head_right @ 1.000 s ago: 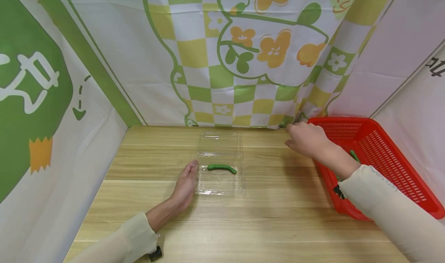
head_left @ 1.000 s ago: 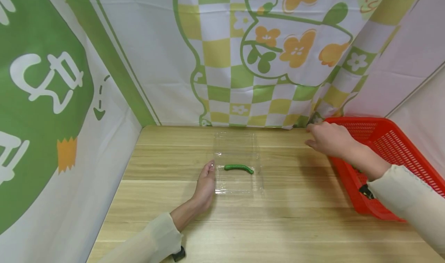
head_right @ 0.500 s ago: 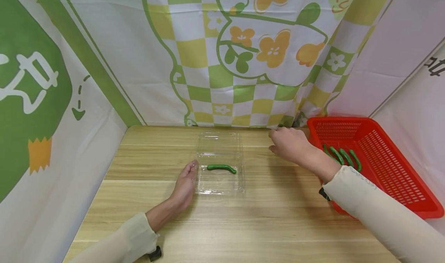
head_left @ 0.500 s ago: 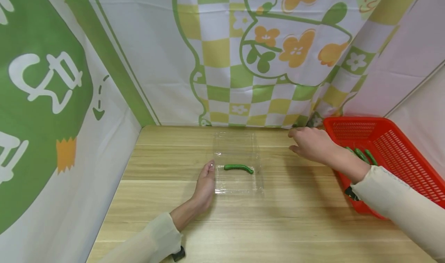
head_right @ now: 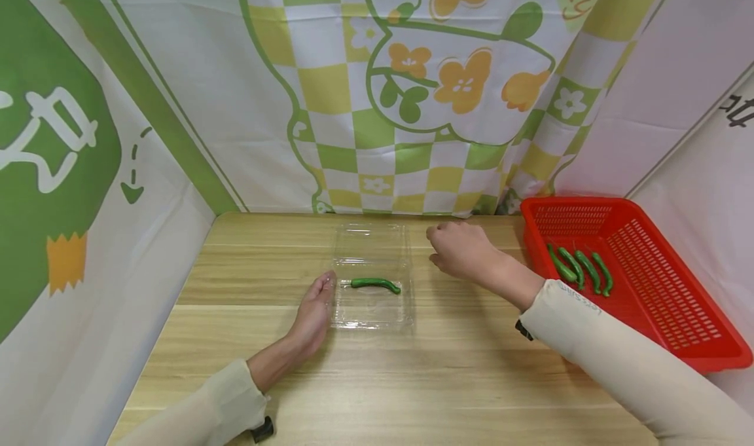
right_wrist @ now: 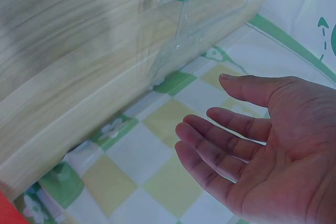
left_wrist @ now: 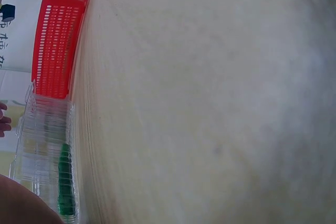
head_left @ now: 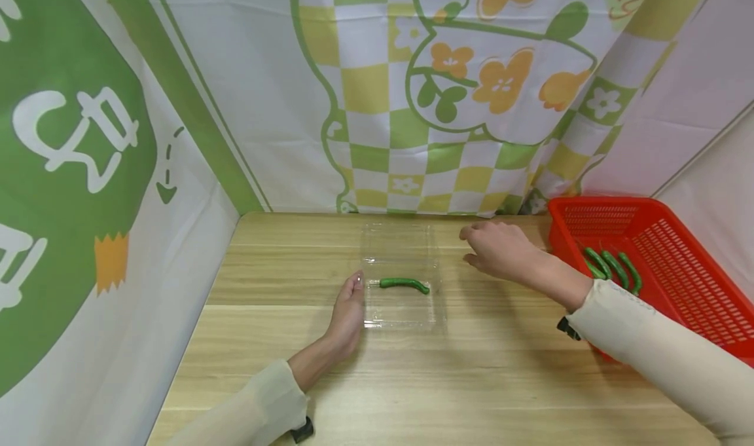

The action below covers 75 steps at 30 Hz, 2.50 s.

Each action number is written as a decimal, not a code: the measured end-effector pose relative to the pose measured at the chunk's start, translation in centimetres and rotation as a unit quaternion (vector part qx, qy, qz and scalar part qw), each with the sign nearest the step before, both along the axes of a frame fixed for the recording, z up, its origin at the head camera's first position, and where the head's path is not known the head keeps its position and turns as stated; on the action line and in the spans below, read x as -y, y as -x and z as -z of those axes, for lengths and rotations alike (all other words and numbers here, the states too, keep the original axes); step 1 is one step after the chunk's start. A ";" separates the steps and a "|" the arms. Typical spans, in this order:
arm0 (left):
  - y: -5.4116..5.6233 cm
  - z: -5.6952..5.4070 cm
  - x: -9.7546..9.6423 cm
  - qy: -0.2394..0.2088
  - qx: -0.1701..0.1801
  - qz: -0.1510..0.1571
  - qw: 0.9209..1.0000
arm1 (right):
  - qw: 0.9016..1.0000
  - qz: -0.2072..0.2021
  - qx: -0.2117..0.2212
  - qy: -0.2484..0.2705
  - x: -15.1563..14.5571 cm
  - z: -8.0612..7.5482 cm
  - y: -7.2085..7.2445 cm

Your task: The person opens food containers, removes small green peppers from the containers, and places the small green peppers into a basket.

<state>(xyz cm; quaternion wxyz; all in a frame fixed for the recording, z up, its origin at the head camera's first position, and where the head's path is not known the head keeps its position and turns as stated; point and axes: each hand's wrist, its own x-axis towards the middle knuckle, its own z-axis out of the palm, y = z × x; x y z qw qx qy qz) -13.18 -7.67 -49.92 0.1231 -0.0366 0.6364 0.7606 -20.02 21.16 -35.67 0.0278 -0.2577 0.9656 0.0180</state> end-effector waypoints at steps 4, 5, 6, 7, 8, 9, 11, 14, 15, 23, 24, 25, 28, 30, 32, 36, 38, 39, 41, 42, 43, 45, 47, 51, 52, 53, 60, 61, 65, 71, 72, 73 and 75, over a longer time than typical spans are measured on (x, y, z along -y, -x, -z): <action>0.0 0.1 0.0 -0.002 -0.002 0.001 1.000 | 1.000 -0.013 0.008 -0.003 0.8 0.7 0.0; 0.0 0.1 0.0 -0.002 -0.004 0.001 1.000 | 1.000 -0.016 0.010 -0.005 1.0 0.8 0.0; 0.0 0.1 -0.1 -0.002 -0.004 0.002 1.000 | 1.000 -0.021 0.012 -0.006 1.2 1.0 -0.1; 0.0 0.1 -0.1 -0.002 -0.004 0.002 1.000 | 1.000 -0.025 0.013 -0.007 1.4 1.2 -0.1; 0.0 0.1 0.0 -0.002 -0.005 0.003 1.000 | 0.999 -0.028 0.014 -0.008 1.6 1.4 -0.1; 0.0 0.1 0.0 -0.003 -0.006 0.004 1.000 | 0.999 -0.029 0.016 -0.011 1.8 1.6 -0.2; 0.0 0.1 0.0 -0.003 -0.006 0.004 1.000 | 0.999 -0.034 0.022 -0.013 2.3 1.8 -0.3; 0.1 0.1 0.0 -0.004 -0.006 0.002 1.000 | 0.999 -0.039 0.034 -0.016 3.0 2.1 -0.4; 0.0 0.1 -0.1 -0.004 -0.006 0.001 1.000 | 0.998 -0.043 0.038 -0.016 3.3 2.1 -0.5; 0.0 0.1 -0.1 -0.006 -0.005 -0.001 1.000 | 0.996 -0.080 0.045 -0.005 5.2 3.0 -0.7; 0.0 0.1 -0.1 -0.006 -0.005 -0.001 1.000 | 0.996 -0.082 0.048 -0.003 5.4 3.1 -0.8; 0.0 0.1 -0.1 -0.005 -0.004 -0.001 1.000 | 0.995 -0.084 0.048 -0.003 5.6 3.2 -0.8; 0.0 0.1 -0.1 -0.005 -0.004 0.001 1.000 | 0.994 -0.092 0.056 -0.002 6.2 3.5 -0.9; 0.0 0.1 -0.1 -0.007 -0.003 0.002 1.000 | 0.994 -0.091 0.065 -0.006 6.7 3.8 -0.9; -0.1 0.0 -0.1 -0.008 -0.004 0.002 1.000 | 0.993 -0.090 0.074 -0.009 7.1 4.1 -0.8; 0.0 0.0 -0.1 -0.008 0.001 -0.003 1.000 | 0.992 -0.103 0.074 -0.011 7.8 4.9 -0.6; 0.0 0.0 -0.1 -0.008 0.004 -0.005 1.000 | 0.991 -0.114 0.068 -0.011 8.1 5.3 -0.5; 0.0 0.0 -0.1 -0.008 0.005 -0.007 1.000 | 0.991 -0.119 0.065 -0.011 8.2 5.5 -0.5; 0.0 0.0 -0.2 -0.009 0.007 -0.008 1.000 | 0.990 -0.124 0.060 -0.015 8.5 5.8 -0.5; 0.0 0.0 -0.2 -0.009 0.006 -0.008 1.000 | 0.990 -0.125 0.057 -0.017 8.6 5.9 -0.4; 0.0 0.0 -0.2 -0.008 0.006 -0.008 1.000 | 0.990 -0.125 0.056 -0.021 8.7 6.0 -0.4; 0.0 0.0 -0.2 -0.007 0.006 -0.009 1.000 | 0.990 -0.126 0.054 -0.030 9.0 6.2 -0.3; 0.1 0.0 -0.2 -0.006 0.006 -0.011 1.000 | 0.990 -0.127 0.050 -0.038 9.2 6.5 -0.3; 0.1 0.0 -0.2 -0.008 0.007 -0.010 1.000 | 0.990 -0.130 0.041 -0.044 9.7 7.1 -0.3; 0.1 0.0 -0.2 -0.008 0.008 -0.010 1.000 | 0.990 -0.130 0.040 -0.043 9.8 7.2 -0.3; 0.1 0.0 -0.2 -0.008 0.007 -0.008 1.000 | 0.990 -0.129 0.040 -0.041 9.9 7.4 -0.3; 0.1 0.1 -0.2 -0.007 0.008 -0.007 1.000 | 0.991 -0.124 0.038 -0.046 10.4 8.2 -0.3; 0.1 0.1 -0.2 -0.007 0.007 -0.006 1.000 | 0.990 -0.125 0.034 -0.048 10.4 8.3 -0.3; 0.2 0.2 -0.1 -0.010 0.008 -0.002 1.000 | 0.990 -0.129 0.025 -0.054 10.6 8.6 -0.3; 0.2 0.1 -0.2 -0.013 0.008 -0.004 1.000 | 0.989 -0.137 0.016 -0.056 11.0 8.7 -0.3; 0.2 0.1 -0.2 -0.012 0.006 -0.005 1.000 | 0.989 -0.136 0.015 -0.056 11.0 8.8 -0.3; 0.2 0.1 -0.2 -0.011 0.007 -0.007 1.000 | 0.989 -0.136 0.015 -0.057 11.1 8.8 -0.3; 0.3 0.2 -0.2 -0.010 0.009 -0.010 1.000 | 0.989 -0.135 0.015 -0.058 11.2 8.9 -0.3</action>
